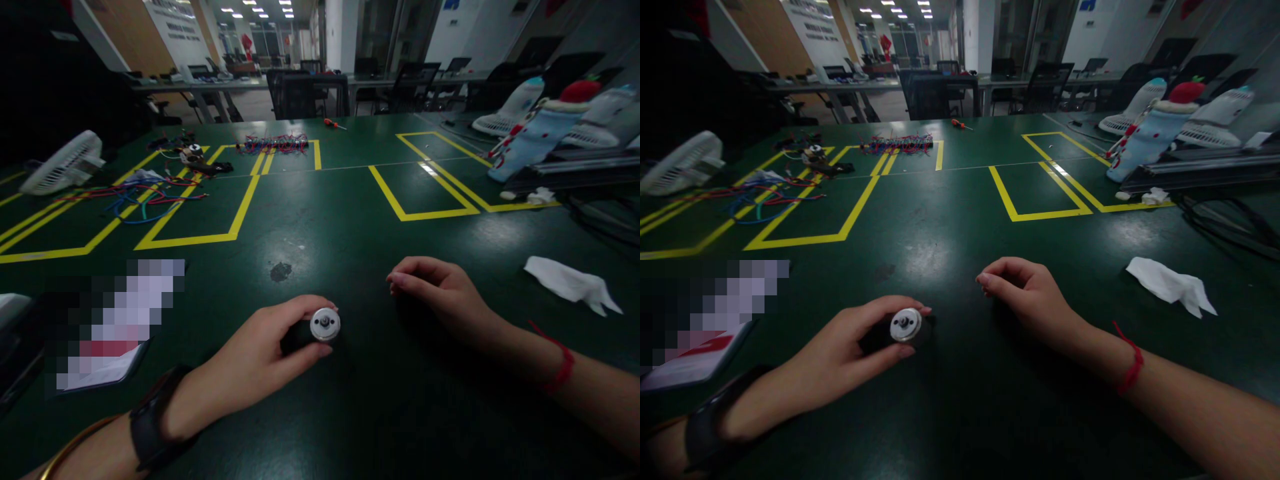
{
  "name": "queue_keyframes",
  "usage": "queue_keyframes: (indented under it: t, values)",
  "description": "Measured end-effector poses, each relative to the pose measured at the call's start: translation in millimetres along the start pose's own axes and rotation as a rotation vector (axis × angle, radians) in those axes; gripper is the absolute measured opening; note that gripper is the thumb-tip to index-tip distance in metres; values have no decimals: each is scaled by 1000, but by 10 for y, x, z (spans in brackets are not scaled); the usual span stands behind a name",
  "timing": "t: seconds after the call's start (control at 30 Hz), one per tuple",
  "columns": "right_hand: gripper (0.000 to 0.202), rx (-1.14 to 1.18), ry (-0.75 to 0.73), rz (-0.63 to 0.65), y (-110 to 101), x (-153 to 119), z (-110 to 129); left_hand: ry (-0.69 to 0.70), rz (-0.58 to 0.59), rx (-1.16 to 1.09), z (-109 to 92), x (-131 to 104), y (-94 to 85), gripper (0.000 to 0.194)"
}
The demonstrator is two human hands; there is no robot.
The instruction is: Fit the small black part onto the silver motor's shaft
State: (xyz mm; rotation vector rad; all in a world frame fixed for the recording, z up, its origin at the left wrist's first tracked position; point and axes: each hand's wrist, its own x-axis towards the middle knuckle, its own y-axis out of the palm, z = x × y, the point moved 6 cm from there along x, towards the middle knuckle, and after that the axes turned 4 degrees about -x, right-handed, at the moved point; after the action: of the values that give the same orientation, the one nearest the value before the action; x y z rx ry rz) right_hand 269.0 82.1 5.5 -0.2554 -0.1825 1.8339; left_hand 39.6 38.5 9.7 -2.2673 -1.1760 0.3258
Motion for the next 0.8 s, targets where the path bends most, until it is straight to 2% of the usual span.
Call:
queue_keyframes:
  t: [0.13,0.23,0.3,0.4,0.53,0.63,0.73,0.8]
  values:
    - [16,-230,-112,60,79,25,87,6,-1,1,-8,1,0,39]
    - [11,-482,-266,205,220,40,193,9,-5,0,-14,0,-6,38]
    - [13,-579,-307,285,302,45,260,12,-11,2,-11,1,-8,38]
    - [19,-594,-339,312,401,40,419,24,-26,10,1,0,-8,37]
    - [16,-568,-514,336,617,-29,681,34,-21,-5,22,-3,8,37]
    - [12,-592,-589,319,735,-52,772,44,-17,3,21,-7,12,38]
    - [9,-573,-636,293,742,-55,833,44,-16,0,16,-6,8,39]
    - [7,-507,-649,264,667,-56,863,36,-17,-14,12,-2,3,39]
